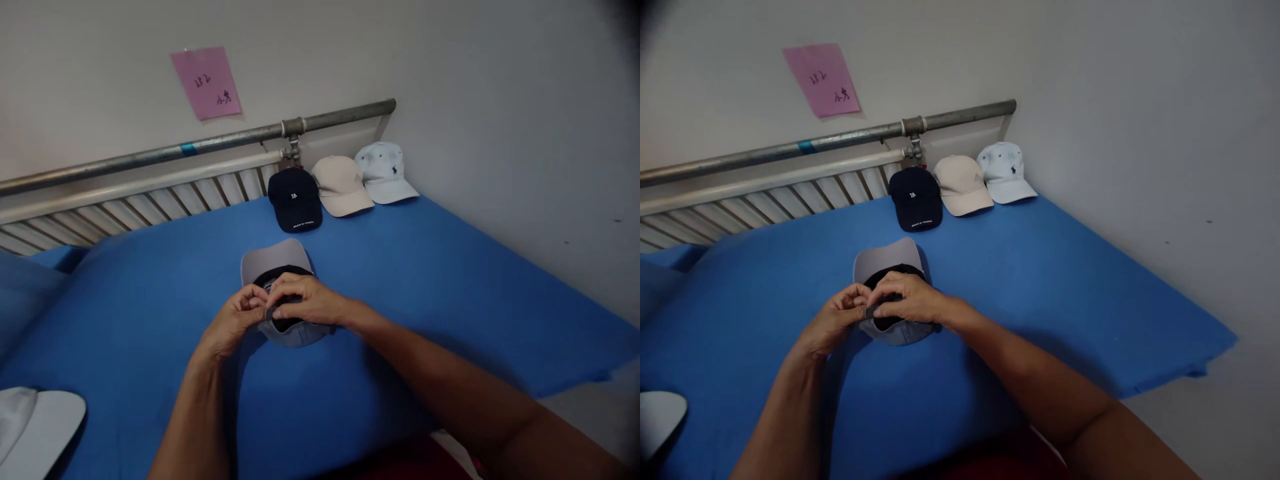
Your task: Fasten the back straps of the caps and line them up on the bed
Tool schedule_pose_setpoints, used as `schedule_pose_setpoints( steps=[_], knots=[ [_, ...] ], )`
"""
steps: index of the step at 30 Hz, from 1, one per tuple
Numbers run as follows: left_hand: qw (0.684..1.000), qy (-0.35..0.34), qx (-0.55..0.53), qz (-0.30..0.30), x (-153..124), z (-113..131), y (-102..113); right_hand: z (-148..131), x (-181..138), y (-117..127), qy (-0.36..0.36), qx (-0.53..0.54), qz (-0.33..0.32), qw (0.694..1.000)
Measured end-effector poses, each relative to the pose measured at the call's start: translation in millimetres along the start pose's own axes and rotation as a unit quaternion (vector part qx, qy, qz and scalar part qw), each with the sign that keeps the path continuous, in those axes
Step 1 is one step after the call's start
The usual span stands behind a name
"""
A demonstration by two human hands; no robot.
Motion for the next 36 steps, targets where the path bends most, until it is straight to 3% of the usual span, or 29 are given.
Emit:
schedule_pose_setpoints(
  steps=[3, 6, 9, 15, 23, 30, 36],
  knots=[
    [1.000, 0.003, 0.007, 0.004, -0.1, -1.7, 2.0, 4.8, 1.0, 0.5, -0.016, 0.111, 0.025, 0.993],
    [1.000, 0.004, 0.021, 0.005, -0.4, -1.8, 2.7, 9.5, 1.6, 0.9, -0.047, 0.245, 0.044, 0.967],
    [0.999, 0.011, 0.050, -0.003, -2.1, 0.8, 1.8, 10.6, 0.9, 3.1, -0.059, 0.288, 0.065, 0.954],
    [0.987, 0.054, 0.149, -0.007, -8.5, 5.8, 3.5, 11.7, -1.3, 7.6, -0.056, 0.285, 0.072, 0.954],
    [0.995, 0.062, 0.076, -0.013, -6.5, 3.8, 1.6, 6.9, -0.6, 1.9, -0.077, 0.254, 0.043, 0.963],
    [0.995, 0.059, 0.071, 0.029, -4.3, 5.1, -1.0, 9.5, -0.1, 0.6, -0.070, 0.228, 0.063, 0.969],
    [0.995, 0.063, 0.069, 0.030, -4.4, 4.8, 0.2, 3.8, -0.7, -0.5, -0.076, 0.129, 0.075, 0.986]
  ],
)
Point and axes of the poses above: each hand's wrist, its own x-axis towards the middle knuckle, its own y-axis out of the back of the hand, z = x × y, the point moved 3 cm from there along x, towards the middle knuckle, and after that the axes turned 15 degrees about -z, right-handed, at the moved point
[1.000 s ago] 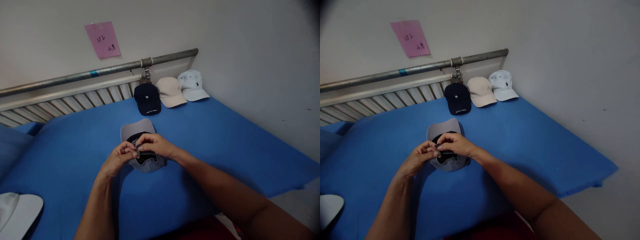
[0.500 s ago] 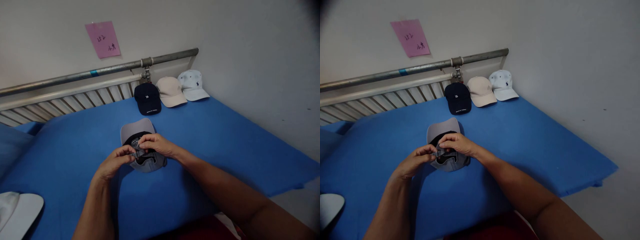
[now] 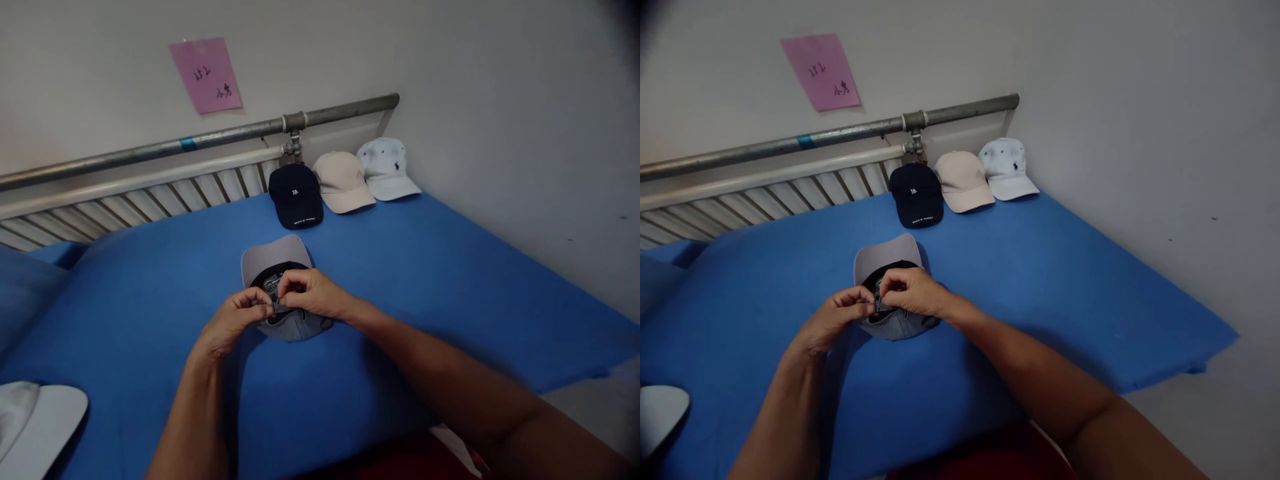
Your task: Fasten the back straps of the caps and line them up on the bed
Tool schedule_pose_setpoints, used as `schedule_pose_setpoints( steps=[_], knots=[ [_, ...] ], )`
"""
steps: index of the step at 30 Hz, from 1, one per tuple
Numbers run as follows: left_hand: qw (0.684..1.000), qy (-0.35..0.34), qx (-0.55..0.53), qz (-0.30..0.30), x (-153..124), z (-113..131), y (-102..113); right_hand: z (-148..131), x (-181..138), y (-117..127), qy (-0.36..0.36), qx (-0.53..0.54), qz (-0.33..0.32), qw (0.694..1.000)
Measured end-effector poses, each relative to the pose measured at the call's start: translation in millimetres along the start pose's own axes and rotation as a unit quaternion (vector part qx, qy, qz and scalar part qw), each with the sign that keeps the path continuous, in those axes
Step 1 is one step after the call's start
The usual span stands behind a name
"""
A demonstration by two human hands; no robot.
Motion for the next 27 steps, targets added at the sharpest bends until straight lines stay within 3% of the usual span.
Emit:
schedule_pose_setpoints(
  steps=[15, 27],
  knots=[
    [1.000, -0.001, -0.008, -0.004, -0.2, 0.2, 0.1, -10.4, -3.2, -8.2, 0.037, -0.126, 0.003, 0.991],
    [1.000, -0.004, -0.026, -0.004, -0.9, -0.4, -0.5, -13.5, -4.7, -11.9, 0.025, -0.161, 0.065, 0.985]
  ],
)
Point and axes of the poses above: each hand's wrist, its own x-axis towards the middle knuckle, its own y-axis out of the back of the hand, z = x × y, the point moved 3 cm from there along x, towards the middle knuckle, and after that the axes turned 15 degrees about -z, right-handed, at the moved point
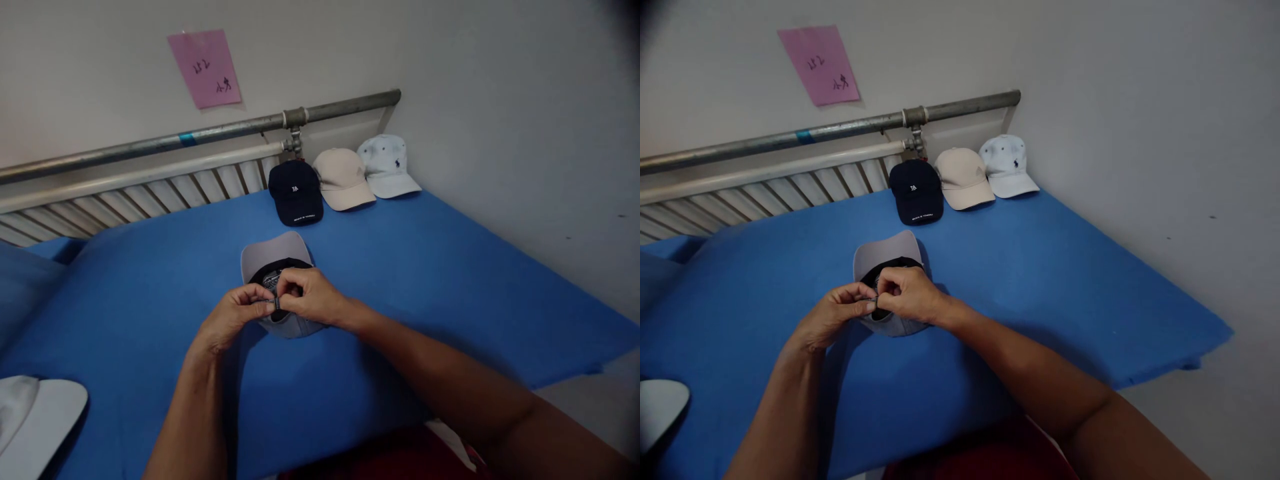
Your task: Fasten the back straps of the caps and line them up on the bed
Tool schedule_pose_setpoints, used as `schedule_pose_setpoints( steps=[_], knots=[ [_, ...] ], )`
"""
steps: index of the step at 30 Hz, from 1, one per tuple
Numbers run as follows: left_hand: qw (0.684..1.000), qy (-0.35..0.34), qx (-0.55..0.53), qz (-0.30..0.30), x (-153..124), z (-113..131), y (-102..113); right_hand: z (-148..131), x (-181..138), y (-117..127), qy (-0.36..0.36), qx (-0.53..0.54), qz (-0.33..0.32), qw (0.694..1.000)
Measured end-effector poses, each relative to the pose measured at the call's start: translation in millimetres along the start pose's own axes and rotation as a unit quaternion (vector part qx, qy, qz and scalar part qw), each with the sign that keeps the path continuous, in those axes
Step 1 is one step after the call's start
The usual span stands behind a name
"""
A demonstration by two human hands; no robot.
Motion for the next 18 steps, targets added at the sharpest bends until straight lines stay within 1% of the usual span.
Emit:
schedule_pose_setpoints(
  steps=[5, 11, 18],
  knots=[
    [1.000, -0.007, -0.003, -0.003, 0.2, -0.8, 0.6, 0.0, -0.7, -0.3, -0.004, -0.001, 0.007, 1.000],
    [1.000, -0.023, -0.005, 0.004, -0.6, 2.4, -4.1, -2.0, -2.2, 0.1, 0.022, -0.014, 0.014, 1.000],
    [0.999, -0.039, -0.004, -0.006, -1.2, 3.4, -6.2, 2.4, -1.3, 1.4, -0.027, 0.039, 0.029, 0.998]
  ],
)
Point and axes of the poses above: each hand's wrist, its own x-axis towards the middle knuckle, its own y-axis out of the back of the hand, z = x × y, the point moved 3 cm from there along x, towards the middle knuckle, and after that the axes turned 15 degrees about -z, right-handed, at the moved point
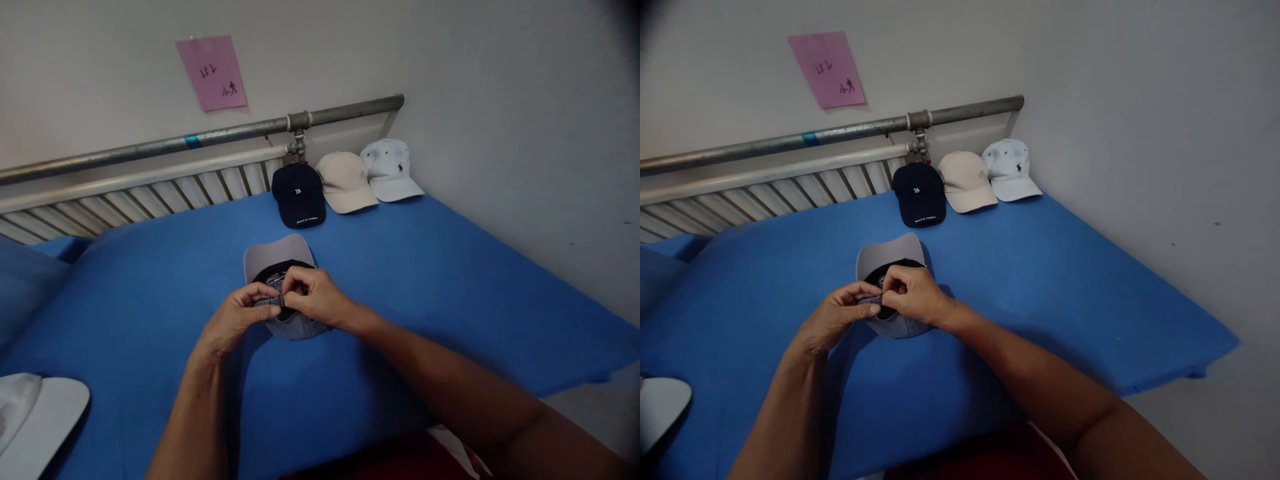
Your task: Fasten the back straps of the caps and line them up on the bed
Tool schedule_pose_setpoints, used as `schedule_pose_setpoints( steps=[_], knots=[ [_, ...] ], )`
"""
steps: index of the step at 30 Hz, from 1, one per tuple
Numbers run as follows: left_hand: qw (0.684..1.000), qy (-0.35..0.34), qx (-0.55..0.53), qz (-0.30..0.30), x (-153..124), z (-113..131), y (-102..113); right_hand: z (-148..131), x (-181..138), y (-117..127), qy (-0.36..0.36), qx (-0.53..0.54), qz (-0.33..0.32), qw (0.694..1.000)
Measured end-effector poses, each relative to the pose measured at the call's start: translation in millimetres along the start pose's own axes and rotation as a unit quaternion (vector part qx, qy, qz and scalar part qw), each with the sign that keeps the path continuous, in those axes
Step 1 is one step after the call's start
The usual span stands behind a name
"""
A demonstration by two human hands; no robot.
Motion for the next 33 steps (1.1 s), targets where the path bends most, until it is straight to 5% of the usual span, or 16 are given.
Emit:
schedule_pose_setpoints(
  steps=[9, 17, 27, 33],
  knots=[
    [0.997, -0.031, 0.069, 0.022, -1.1, 6.1, -4.6, 1.8, 1.4, 4.4, 0.011, 0.026, 0.012, 1.000],
    [0.991, -0.044, 0.120, 0.047, 0.7, 4.5, -4.6, -3.3, -2.6, 4.9, 0.051, -0.076, 0.049, 0.995],
    [0.993, -0.034, 0.107, 0.049, -1.2, 7.8, -8.0, 6.7, 3.0, 10.1, -0.049, 0.131, -0.062, 0.988],
    [0.992, -0.031, 0.117, 0.033, -1.4, 8.6, -10.1, 8.2, 4.1, 16.2, -0.084, 0.165, -0.106, 0.977]
  ],
)
Point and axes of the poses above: each hand's wrist, its own x-axis towards the middle knuckle, its own y-axis out of the back of the hand, z = x × y, the point moved 3 cm from there along x, towards the middle knuckle, and after that the axes turned 15 degrees about -z, right-handed, at the moved point
